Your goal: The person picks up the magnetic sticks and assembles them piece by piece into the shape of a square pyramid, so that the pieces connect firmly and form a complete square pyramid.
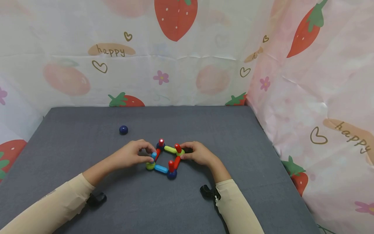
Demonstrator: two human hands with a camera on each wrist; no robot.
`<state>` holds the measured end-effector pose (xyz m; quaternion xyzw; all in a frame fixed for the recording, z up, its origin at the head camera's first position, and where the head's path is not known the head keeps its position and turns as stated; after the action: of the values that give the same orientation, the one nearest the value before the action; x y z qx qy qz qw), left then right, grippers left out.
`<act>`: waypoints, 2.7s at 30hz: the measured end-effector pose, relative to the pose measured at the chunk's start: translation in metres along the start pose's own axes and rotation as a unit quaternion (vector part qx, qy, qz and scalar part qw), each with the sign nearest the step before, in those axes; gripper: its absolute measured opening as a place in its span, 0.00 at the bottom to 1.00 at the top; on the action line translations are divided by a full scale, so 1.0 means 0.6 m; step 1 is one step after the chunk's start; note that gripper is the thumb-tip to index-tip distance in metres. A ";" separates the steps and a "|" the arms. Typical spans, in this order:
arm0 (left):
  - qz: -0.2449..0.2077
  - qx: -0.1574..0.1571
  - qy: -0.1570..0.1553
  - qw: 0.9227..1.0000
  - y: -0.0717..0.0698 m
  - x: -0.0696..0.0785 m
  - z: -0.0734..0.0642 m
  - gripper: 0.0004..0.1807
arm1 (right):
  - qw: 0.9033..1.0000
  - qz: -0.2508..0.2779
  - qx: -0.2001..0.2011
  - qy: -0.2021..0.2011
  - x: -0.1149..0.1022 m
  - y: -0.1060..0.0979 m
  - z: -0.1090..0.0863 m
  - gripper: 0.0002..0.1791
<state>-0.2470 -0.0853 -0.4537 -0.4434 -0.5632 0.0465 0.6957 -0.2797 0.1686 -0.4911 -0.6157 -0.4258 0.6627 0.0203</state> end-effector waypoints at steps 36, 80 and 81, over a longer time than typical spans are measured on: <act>0.012 0.032 -0.048 0.998 0.015 0.007 -0.008 0.08 | 0.997 -0.013 -0.081 -0.003 -0.021 0.005 0.057 0.22; 0.061 0.053 0.017 0.997 -0.037 -0.025 0.056 0.14 | 0.995 -0.022 -0.101 -0.014 -0.031 0.007 0.076 0.22; 0.062 0.052 0.020 0.997 -0.036 -0.024 0.057 0.14 | 0.995 -0.022 -0.101 -0.015 -0.031 0.006 0.077 0.22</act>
<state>-0.2895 -0.0873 -0.4505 -0.4414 -0.5174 0.1095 0.7249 -0.3118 0.1311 -0.4841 -0.5948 -0.5043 0.6250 -0.0338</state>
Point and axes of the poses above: each hand's wrist, its own z-axis towards the middle knuckle, its own y-axis out of the palm, x = y × z, the point moved 6 cm from there along z, towards the middle knuckle, and after that the axes turned 1 degree about -y, right-handed, at the moved point
